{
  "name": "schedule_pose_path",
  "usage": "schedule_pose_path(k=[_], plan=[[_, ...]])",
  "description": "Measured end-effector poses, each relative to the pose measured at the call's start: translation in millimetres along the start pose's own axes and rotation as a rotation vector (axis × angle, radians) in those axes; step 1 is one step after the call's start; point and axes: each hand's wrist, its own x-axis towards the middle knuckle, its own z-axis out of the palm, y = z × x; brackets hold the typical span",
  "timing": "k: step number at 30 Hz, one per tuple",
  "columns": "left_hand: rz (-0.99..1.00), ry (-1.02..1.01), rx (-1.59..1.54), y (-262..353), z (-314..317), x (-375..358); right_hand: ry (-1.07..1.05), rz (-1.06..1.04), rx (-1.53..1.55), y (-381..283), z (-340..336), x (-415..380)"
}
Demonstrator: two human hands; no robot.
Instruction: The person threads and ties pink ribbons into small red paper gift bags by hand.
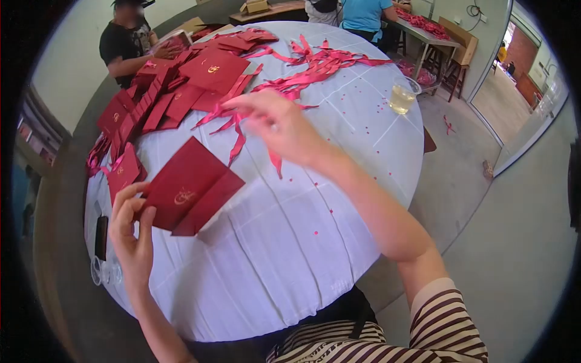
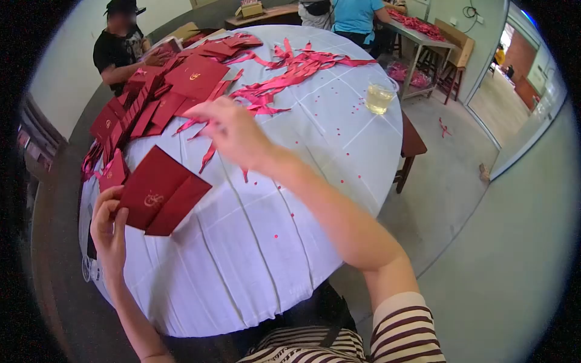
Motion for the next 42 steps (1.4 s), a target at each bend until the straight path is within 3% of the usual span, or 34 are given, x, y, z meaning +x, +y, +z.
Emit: schedule_pose_path(k=[1,3,4,6,9,13,15,17,19,21,22,24,25,27,29,31,33,34,37,39,42], plan=[[-0.012,0.002,0.004,-2,2,0,-0.008,0.004,0.009,10,-10,1],[0.041,0.055,0.097,-4,7,0,-0.247,0.073,-0.41,25,-25,-2],[0.068,0.074,0.137,-11,11,-1,-0.249,0.071,-0.406,29,-25,-8],[0.123,0.154,0.237,-8,21,-4,-0.545,0.151,-0.587,31,-24,-17],[0.258,0.255,0.445,-8,22,-5,-0.716,0.281,-0.53,27,-21,-21],[0.218,0.179,0.434,-8,20,0,-0.713,0.336,-0.49,27,-18,-18],[0.186,0.188,0.421,-6,19,3,-0.721,0.299,-0.522,28,-15,-17],[0.298,0.19,0.567,-6,17,6,-0.683,0.236,-0.542,27,-10,-21],[0.25,0.181,0.475,-3,18,8,-0.654,0.161,-0.556,25,-7,-21],[0.194,0.185,0.408,-2,15,9,-0.549,0.003,-0.184,11,-2,-12],[0.165,0.156,0.369,-5,13,11,-0.564,-0.021,-0.171,-3,2,-8],[0.1,0.135,0.227,-9,13,15,-0.335,0.23,0.575,-37,1,-2],[0.184,0.129,0.268,-15,11,18,-0.304,0.193,0.628,-44,-3,-1],[0.102,0.073,0.085,-7,11,20,-0.293,0.153,0.698,-54,-8,2],[0.069,0.054,0.019,2,15,20,-0.186,0.292,0.882,-61,-8,1],[0.086,0.078,0.023,2,23,22,-0.186,0.395,0.904,-61,-4,0],[0.322,0.103,0.238,0,28,25,-0.19,0.495,0.91,-63,-3,-1],[0.13,0.078,-0.025,3,36,22,-0.157,0.508,0.802,-65,0,-3],[0.184,0.088,0.031,-3,39,21,-0.162,0.495,0.711,-64,6,-5],[0.152,0.083,0.012,4,37,19,-0.084,0.384,0.35,-67,6,-4],[0.086,0.111,-0.062,12,35,16,-0.042,0.386,0.341,-69,7,-5]])
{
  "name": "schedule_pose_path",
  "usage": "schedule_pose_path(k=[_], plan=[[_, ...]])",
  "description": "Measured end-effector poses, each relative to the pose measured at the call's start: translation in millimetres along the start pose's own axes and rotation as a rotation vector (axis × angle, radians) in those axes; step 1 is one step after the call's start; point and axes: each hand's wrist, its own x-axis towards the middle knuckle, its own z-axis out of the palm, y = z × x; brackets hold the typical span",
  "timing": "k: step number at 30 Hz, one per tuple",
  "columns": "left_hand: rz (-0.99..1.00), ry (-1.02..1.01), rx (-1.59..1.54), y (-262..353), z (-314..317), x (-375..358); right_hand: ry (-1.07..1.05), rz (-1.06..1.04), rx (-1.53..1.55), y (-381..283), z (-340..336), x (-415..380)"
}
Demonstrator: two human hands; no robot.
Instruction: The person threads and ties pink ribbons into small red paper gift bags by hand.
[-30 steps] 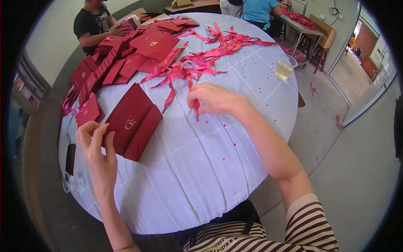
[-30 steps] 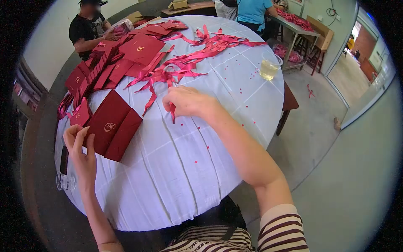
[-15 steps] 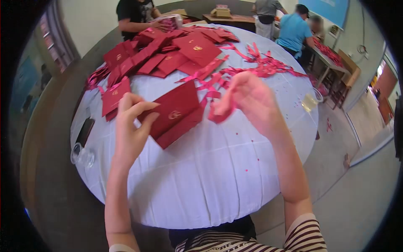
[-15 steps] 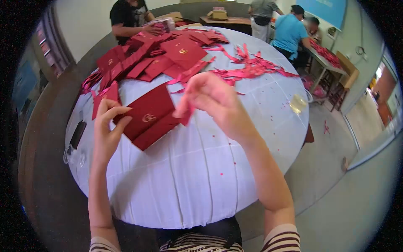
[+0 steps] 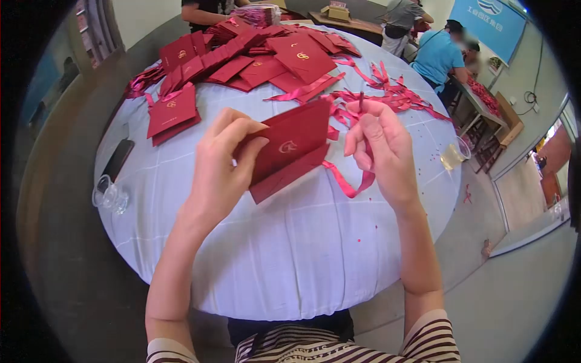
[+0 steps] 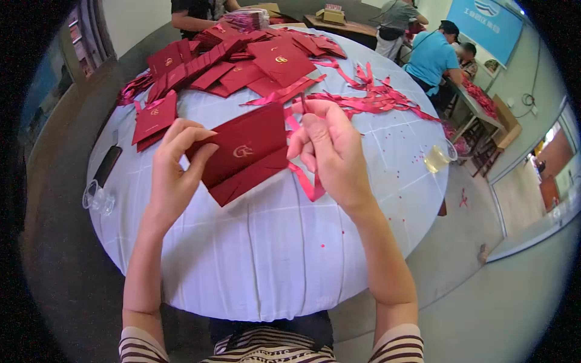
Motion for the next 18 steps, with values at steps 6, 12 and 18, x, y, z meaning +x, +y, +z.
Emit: schedule_pose_path(k=[6,12,18], plan=[[-0.039,-0.105,-0.046,-13,-2,-6,-0.107,0.125,0.095,4,7,-1],[0.033,-0.09,-0.087,-31,-5,-10,-0.05,0.11,0.095,8,27,-3],[-0.045,-0.151,-0.233,-33,-12,-11,-0.182,0.284,0.038,3,43,-10]])
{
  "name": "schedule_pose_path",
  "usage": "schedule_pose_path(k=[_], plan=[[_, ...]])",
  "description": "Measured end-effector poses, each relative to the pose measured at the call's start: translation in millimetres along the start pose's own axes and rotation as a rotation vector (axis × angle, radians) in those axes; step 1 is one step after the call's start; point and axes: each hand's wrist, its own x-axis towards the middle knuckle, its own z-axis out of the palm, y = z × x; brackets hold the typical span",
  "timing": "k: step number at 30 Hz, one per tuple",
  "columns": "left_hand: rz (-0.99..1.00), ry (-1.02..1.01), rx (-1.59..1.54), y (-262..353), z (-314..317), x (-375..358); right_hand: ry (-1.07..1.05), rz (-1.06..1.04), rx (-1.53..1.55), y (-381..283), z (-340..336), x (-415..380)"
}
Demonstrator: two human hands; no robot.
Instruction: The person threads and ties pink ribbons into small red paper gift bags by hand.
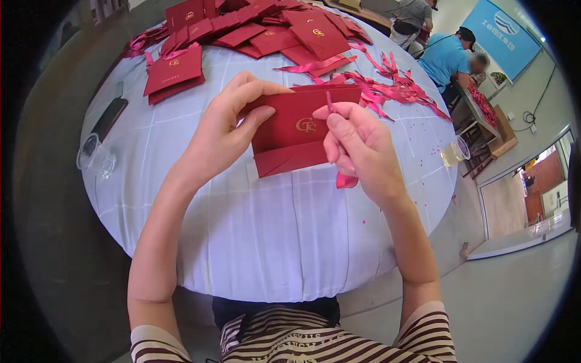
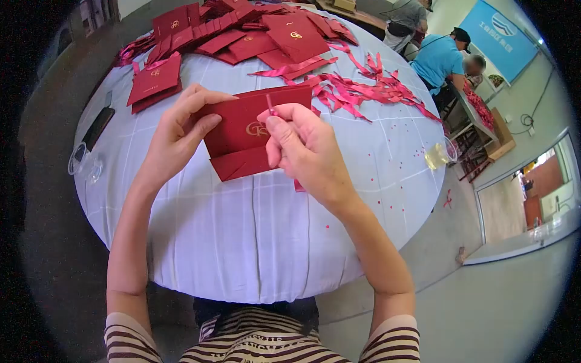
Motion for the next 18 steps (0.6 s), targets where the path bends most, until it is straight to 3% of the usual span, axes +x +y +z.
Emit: schedule_pose_path(k=[4,7,9,10,18], plan=[[-0.051,-0.044,-0.049,-3,-4,0,-0.043,0.055,-0.063,1,15,2],[-0.059,-0.033,-0.159,-11,-1,1,-0.021,-0.11,-0.07,8,20,8],[-0.072,-0.015,-0.259,-14,2,0,-0.045,0.112,-0.043,-6,20,6],[-0.123,-0.037,-0.332,-14,3,0,-0.048,0.118,-0.047,-7,23,6],[-0.292,-0.175,-0.502,-11,2,-1,0.128,-0.048,-0.301,11,28,4]])
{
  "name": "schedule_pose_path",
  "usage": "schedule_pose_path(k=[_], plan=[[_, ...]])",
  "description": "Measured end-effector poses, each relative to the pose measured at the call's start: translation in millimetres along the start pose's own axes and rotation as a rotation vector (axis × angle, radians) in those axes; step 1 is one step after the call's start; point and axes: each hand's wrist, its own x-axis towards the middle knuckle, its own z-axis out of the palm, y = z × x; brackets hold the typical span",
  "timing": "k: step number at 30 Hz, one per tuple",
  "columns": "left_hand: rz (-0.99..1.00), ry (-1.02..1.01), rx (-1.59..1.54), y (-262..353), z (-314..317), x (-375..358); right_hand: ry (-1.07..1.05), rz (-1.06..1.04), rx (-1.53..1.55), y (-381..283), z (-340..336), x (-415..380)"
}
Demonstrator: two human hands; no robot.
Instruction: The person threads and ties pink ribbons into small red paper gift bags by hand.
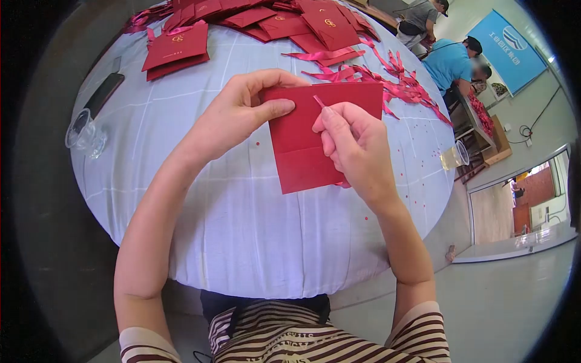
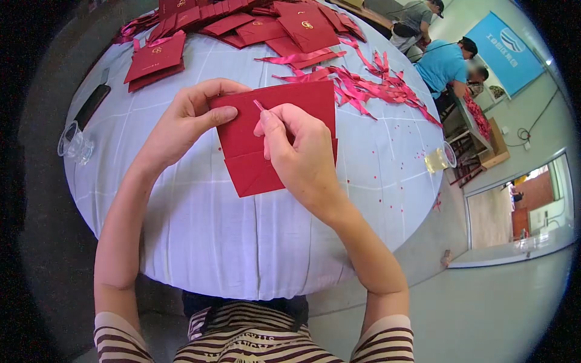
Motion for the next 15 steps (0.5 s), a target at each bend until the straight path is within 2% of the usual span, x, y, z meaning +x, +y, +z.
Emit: schedule_pose_path(k=[5,15], plan=[[-0.033,-0.079,-0.146,-6.1,-1.4,1.1,0.042,-0.101,-0.092,6.5,1.4,-3.1],[0.037,-0.058,-0.072,-8.7,-1.6,0.9,0.068,-0.186,-0.184,4.2,4.2,-10.9]])
